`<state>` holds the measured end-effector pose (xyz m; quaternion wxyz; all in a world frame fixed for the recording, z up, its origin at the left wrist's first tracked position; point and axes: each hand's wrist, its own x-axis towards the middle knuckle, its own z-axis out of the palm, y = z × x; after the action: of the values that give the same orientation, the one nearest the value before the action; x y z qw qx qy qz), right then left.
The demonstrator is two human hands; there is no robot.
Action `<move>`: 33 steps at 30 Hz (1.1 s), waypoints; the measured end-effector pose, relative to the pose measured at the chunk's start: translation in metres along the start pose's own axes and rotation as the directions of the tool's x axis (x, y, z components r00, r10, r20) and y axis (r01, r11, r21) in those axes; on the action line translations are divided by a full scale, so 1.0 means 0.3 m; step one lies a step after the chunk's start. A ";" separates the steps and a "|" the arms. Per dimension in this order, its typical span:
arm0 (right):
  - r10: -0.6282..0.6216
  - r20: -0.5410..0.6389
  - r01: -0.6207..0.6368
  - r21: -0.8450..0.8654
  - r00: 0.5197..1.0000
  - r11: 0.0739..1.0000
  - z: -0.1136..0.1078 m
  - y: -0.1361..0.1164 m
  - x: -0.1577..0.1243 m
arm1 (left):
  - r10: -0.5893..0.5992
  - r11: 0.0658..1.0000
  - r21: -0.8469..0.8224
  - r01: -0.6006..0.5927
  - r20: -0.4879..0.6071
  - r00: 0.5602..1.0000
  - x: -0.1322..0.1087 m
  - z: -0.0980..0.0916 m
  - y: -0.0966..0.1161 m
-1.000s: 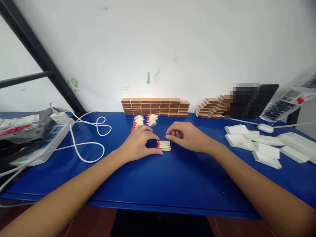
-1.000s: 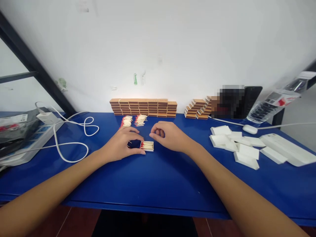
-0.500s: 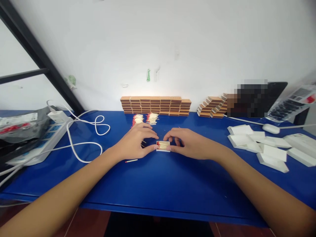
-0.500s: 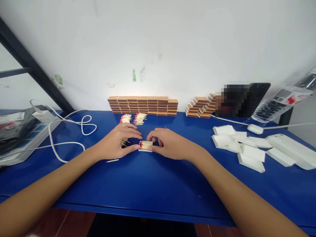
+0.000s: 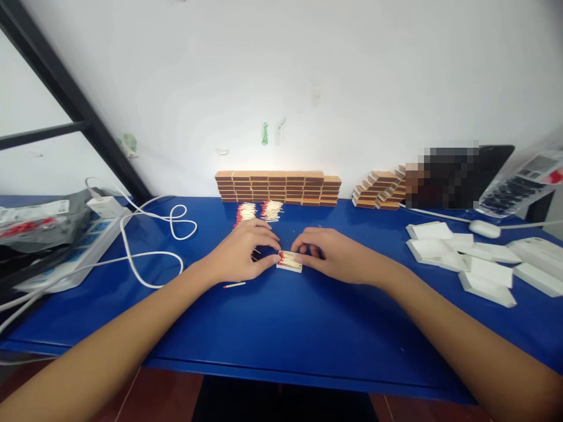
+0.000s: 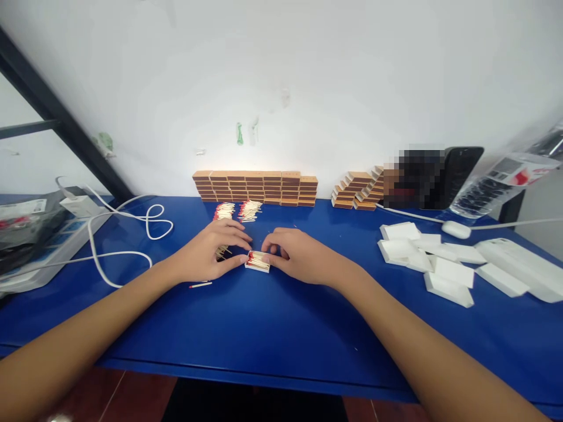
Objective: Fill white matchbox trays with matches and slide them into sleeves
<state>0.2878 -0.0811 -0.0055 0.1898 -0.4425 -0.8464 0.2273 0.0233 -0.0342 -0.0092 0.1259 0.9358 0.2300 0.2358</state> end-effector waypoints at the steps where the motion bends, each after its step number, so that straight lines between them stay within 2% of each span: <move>1: 0.000 -0.002 0.000 0.001 1.000 1.000 0.001 0.001 0.001 | 0.000 1.000 0.000 0.000 0.001 1.000 0.000 0.002 0.001; 12: -0.016 -0.073 0.014 -0.028 0.997 0.999 0.031 -0.008 0.011 | 0.009 1.000 -0.014 -0.009 -0.004 1.000 0.000 0.008 0.014; 21: -0.030 -0.091 0.025 -0.055 0.995 0.998 0.042 -0.035 0.003 | 0.045 0.999 -0.024 -0.043 0.073 0.996 0.000 -0.007 0.007; 25: -0.013 -0.085 0.010 -0.042 0.996 0.999 0.048 -0.042 0.004 | 0.058 0.998 -0.037 -0.056 0.055 0.997 0.004 -0.005 0.018; 30: -0.037 -0.118 0.033 -0.034 0.992 0.999 0.061 -0.014 0.015 | 0.056 0.998 -0.005 -0.056 -0.015 0.998 0.008 -0.003 0.013; 33: -0.034 -0.137 0.027 -0.051 0.990 0.998 0.070 -0.002 0.020 | 0.058 0.998 0.005 -0.058 -0.014 0.998 0.007 0.004 0.009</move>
<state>0.2732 -0.0809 -0.0216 0.2405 -0.4488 -0.8432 0.1726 0.0266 -0.0356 -0.0083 0.1150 0.9407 0.2042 0.2453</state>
